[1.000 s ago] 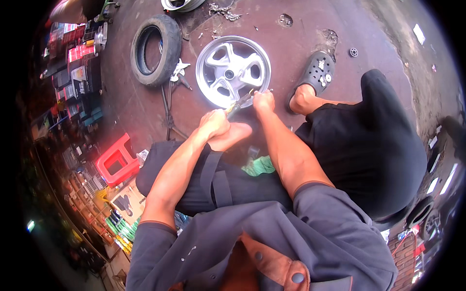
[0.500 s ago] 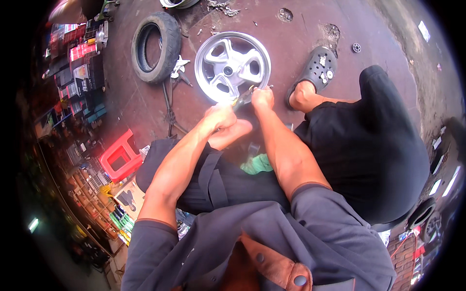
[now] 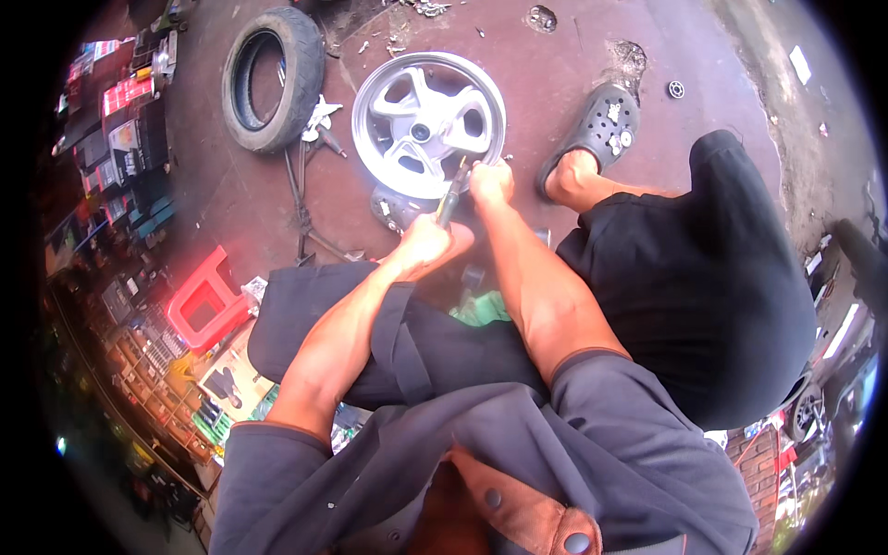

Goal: The person cleans a wheel rim with a cloth, uses pliers to pull on a valve stem, and uses a screwdriver to pry at the central hub of a separate wheel assembly.

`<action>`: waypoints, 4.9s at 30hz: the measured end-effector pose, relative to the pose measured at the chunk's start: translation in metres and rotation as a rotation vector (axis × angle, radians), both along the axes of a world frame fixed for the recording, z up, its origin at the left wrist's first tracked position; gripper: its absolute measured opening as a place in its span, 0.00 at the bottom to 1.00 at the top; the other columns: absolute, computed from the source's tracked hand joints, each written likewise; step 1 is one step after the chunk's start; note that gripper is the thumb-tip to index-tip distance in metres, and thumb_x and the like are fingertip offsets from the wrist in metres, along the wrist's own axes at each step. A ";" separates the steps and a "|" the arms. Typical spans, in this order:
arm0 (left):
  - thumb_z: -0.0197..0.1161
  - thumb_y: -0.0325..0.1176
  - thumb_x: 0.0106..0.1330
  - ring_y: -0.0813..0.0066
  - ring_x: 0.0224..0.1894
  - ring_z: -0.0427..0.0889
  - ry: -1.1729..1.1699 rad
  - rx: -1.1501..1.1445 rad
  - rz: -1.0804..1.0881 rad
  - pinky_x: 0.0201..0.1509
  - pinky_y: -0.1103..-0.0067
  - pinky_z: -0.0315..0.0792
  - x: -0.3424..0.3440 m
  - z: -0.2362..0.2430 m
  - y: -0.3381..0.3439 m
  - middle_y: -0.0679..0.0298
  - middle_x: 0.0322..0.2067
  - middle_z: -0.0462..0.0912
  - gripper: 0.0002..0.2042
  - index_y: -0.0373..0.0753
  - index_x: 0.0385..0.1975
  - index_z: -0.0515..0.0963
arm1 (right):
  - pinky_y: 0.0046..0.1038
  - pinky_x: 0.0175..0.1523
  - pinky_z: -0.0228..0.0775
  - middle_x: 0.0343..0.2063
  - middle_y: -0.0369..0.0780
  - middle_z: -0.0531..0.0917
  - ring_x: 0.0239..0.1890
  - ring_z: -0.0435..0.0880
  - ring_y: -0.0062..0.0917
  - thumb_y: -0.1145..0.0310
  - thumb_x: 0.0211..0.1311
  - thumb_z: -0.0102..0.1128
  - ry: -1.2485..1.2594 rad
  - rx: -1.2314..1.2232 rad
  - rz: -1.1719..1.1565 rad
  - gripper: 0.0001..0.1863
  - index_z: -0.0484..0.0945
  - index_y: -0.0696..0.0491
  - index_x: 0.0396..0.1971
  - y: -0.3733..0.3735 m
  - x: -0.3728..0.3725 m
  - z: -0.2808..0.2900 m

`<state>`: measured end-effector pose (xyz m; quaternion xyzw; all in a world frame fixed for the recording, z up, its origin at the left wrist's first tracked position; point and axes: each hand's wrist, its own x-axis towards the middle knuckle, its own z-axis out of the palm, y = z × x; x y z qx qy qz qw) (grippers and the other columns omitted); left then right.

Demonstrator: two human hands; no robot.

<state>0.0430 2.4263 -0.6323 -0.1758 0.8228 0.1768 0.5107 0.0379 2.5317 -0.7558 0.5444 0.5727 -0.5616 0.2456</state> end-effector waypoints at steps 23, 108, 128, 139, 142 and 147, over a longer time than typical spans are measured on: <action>0.58 0.25 0.50 0.70 0.20 0.70 -0.067 0.270 0.332 0.21 0.70 0.63 -0.004 -0.012 0.005 0.62 0.20 0.72 0.07 0.34 0.29 0.77 | 0.39 0.60 0.66 0.51 0.55 0.77 0.56 0.76 0.45 0.58 0.56 0.56 0.037 0.241 0.080 0.28 0.71 0.60 0.54 0.010 -0.008 0.054; 0.54 0.24 0.54 0.77 0.22 0.75 0.306 0.662 0.518 0.26 0.78 0.69 0.059 0.052 -0.006 0.65 0.21 0.73 0.16 0.33 0.44 0.68 | 0.21 0.46 0.68 0.37 0.33 0.80 0.40 0.75 0.15 0.73 0.62 0.59 0.710 -0.399 0.306 0.16 0.73 0.55 0.49 0.059 -0.025 0.162; 0.56 0.25 0.53 0.78 0.30 0.75 0.349 0.539 0.483 0.35 0.78 0.71 0.044 0.056 -0.011 0.64 0.28 0.73 0.22 0.32 0.51 0.68 | 0.18 0.40 0.67 0.33 0.31 0.80 0.34 0.74 0.12 0.71 0.62 0.58 0.820 -0.380 0.320 0.11 0.75 0.54 0.43 0.048 -0.043 0.161; 0.61 0.24 0.53 0.80 0.26 0.75 -0.186 0.939 1.077 0.28 0.81 0.70 0.071 0.017 -0.041 0.69 0.24 0.71 0.11 0.39 0.36 0.71 | 0.17 0.42 0.64 0.33 0.30 0.78 0.35 0.72 0.12 0.55 0.69 0.53 0.877 -0.398 0.400 0.18 0.76 0.55 0.44 0.055 -0.057 0.158; 0.62 0.25 0.54 0.73 0.33 0.79 -0.154 0.468 0.680 0.36 0.79 0.73 0.076 -0.014 -0.042 0.62 0.32 0.77 0.17 0.33 0.44 0.72 | 0.15 0.38 0.63 0.30 0.30 0.77 0.32 0.70 0.11 0.54 0.70 0.52 0.910 -0.374 0.423 0.18 0.77 0.55 0.42 0.050 -0.062 0.162; 0.65 0.35 0.59 0.65 0.51 0.77 0.747 0.669 0.579 0.54 0.74 0.70 0.041 0.014 -0.011 0.52 0.48 0.77 0.28 0.27 0.56 0.68 | 0.17 0.31 0.61 0.26 0.29 0.76 0.26 0.68 0.10 0.55 0.69 0.54 0.816 -0.282 0.239 0.16 0.78 0.54 0.39 0.039 -0.057 0.165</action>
